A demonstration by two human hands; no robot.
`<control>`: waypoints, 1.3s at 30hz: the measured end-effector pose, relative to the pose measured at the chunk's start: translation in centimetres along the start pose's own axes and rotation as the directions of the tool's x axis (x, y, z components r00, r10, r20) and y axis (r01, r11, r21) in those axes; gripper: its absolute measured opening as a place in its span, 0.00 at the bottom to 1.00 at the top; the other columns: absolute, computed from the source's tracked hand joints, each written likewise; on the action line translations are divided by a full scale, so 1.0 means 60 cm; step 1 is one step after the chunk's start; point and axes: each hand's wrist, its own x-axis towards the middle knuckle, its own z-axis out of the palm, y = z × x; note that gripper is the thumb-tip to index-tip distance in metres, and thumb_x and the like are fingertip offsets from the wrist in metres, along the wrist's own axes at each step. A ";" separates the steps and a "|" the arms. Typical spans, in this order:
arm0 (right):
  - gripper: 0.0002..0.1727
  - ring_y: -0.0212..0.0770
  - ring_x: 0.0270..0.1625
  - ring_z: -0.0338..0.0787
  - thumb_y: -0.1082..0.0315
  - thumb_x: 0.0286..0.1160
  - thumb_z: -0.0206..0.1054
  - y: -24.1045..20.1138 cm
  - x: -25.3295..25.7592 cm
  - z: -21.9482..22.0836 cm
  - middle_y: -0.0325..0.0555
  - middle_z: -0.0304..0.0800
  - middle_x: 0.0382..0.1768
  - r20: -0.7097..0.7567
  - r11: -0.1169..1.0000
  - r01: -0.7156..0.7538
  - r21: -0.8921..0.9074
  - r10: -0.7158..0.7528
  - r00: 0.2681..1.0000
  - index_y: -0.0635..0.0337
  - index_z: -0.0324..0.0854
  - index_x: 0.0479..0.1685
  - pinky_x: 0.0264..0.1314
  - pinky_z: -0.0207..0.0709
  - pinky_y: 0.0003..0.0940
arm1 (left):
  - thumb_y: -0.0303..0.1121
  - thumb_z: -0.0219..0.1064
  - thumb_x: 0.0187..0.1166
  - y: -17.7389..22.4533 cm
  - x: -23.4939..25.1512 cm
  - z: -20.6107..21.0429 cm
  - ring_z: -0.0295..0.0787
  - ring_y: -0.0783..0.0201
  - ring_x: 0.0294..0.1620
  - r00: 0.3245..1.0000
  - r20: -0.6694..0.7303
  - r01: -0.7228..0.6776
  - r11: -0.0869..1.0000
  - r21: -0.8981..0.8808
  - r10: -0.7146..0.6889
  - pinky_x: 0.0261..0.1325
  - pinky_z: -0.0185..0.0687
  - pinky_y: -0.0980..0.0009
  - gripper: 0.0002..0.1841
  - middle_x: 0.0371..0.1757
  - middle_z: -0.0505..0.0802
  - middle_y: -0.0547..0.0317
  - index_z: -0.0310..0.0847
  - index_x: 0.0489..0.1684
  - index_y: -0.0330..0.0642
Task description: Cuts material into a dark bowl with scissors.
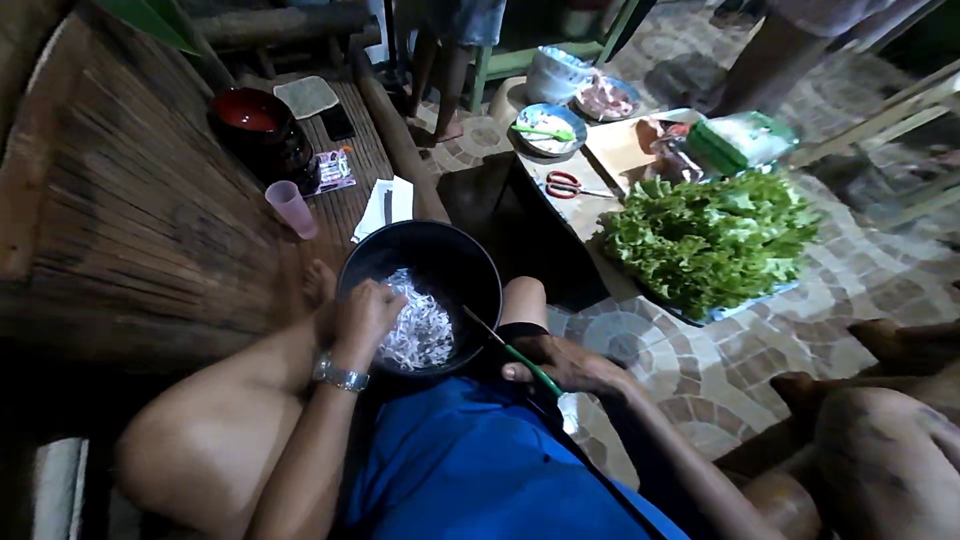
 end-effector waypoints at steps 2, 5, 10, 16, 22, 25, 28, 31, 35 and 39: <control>0.24 0.27 0.25 0.82 0.48 0.82 0.62 0.014 -0.002 0.002 0.35 0.81 0.25 -0.013 0.985 0.002 0.174 0.000 1.000 0.67 0.79 0.49 0.36 0.79 0.26 | 0.34 0.69 0.83 0.011 0.004 -0.002 0.87 0.35 0.62 0.991 0.108 0.068 0.996 0.060 -0.074 0.67 0.76 0.37 0.12 0.54 0.91 0.34 0.92 0.49 0.33; 0.23 0.24 0.25 0.82 0.48 0.79 0.63 0.033 0.002 0.009 0.30 0.81 0.24 -0.089 0.944 0.047 0.327 -0.018 0.996 0.64 0.79 0.47 0.35 0.80 0.23 | 0.31 0.67 0.83 0.037 0.013 0.014 0.88 0.36 0.61 0.944 0.330 -0.017 0.990 0.140 -0.030 0.65 0.76 0.35 0.10 0.54 0.93 0.36 0.92 0.48 0.35; 0.22 0.22 0.25 0.82 0.49 0.77 0.63 0.047 0.002 0.011 0.27 0.79 0.24 -0.204 0.893 0.117 0.435 -0.028 0.979 0.62 0.79 0.46 0.35 0.80 0.21 | 0.36 0.65 0.85 0.098 0.047 0.063 0.84 0.36 0.66 0.728 0.684 -0.300 0.920 0.253 0.049 0.69 0.73 0.37 0.15 0.59 0.91 0.35 0.88 0.58 0.33; 0.24 0.22 0.26 0.82 0.47 0.76 0.63 0.050 -0.002 0.013 0.28 0.80 0.25 -0.253 0.893 0.151 0.424 -0.043 0.967 0.64 0.79 0.47 0.35 0.79 0.21 | 0.31 0.64 0.85 0.127 0.061 0.110 0.80 0.34 0.72 0.703 0.686 -0.150 0.904 0.400 -0.187 0.71 0.71 0.36 0.16 0.67 0.87 0.32 0.83 0.63 0.28; 0.26 0.25 0.28 0.82 0.48 0.79 0.63 0.038 0.000 0.006 0.34 0.82 0.29 -0.249 0.940 0.107 0.323 -0.025 0.968 0.67 0.80 0.52 0.38 0.80 0.25 | 0.36 0.64 0.87 0.072 0.090 0.041 0.87 0.34 0.58 0.858 0.514 -0.048 0.997 0.053 0.014 0.66 0.74 0.35 0.16 0.52 0.91 0.30 0.90 0.47 0.27; 0.30 0.30 0.33 0.82 0.45 0.79 0.63 0.019 0.009 0.005 0.42 0.85 0.35 -0.265 0.975 0.096 0.202 -0.039 0.963 0.68 0.81 0.56 0.43 0.78 0.32 | 0.33 0.66 0.86 0.040 0.074 -0.001 0.85 0.45 0.42 0.934 0.349 -0.007 0.982 -0.189 0.074 0.54 0.76 0.44 0.16 0.38 0.90 0.36 0.88 0.38 0.25; 0.36 0.40 0.42 0.85 0.37 0.75 0.63 0.001 0.018 0.008 0.49 0.87 0.41 -0.238 0.990 0.058 0.130 -0.026 0.971 0.67 0.81 0.59 0.50 0.78 0.46 | 0.37 0.68 0.85 0.027 0.027 -0.026 0.68 0.64 0.22 0.987 0.162 0.038 0.928 -0.370 0.024 0.29 0.65 0.63 0.16 0.23 0.79 0.53 0.82 0.28 0.33; 0.38 0.47 0.45 0.85 0.35 0.75 0.62 -0.019 0.024 0.012 0.53 0.87 0.43 -0.198 0.998 0.039 0.057 -0.027 0.980 0.66 0.81 0.60 0.52 0.77 0.53 | 0.36 0.67 0.84 0.010 0.009 -0.027 0.58 0.74 0.15 0.998 0.065 0.016 0.840 -0.542 0.023 0.20 0.56 0.76 0.15 0.17 0.72 0.64 0.79 0.25 0.39; 0.42 0.55 0.52 0.87 0.33 0.75 0.63 -0.061 0.029 0.015 0.59 0.88 0.49 -0.127 0.998 -0.037 -0.055 0.029 0.992 0.66 0.76 0.69 0.58 0.76 0.60 | 0.31 0.68 0.82 0.010 0.007 -0.028 0.60 0.78 0.13 0.994 -0.037 -0.105 0.771 -0.629 0.105 0.18 0.56 0.81 0.14 0.14 0.73 0.67 0.80 0.21 0.41; 0.44 0.56 0.53 0.88 0.32 0.75 0.62 -0.091 0.036 0.021 0.60 0.88 0.50 -0.132 0.993 -0.052 -0.107 0.037 0.991 0.65 0.74 0.73 0.58 0.76 0.60 | 0.27 0.69 0.80 0.030 -0.004 -0.040 0.62 0.80 0.14 0.985 -0.073 -0.164 0.748 -0.643 0.154 0.20 0.57 0.83 0.11 0.16 0.77 0.67 0.84 0.24 0.37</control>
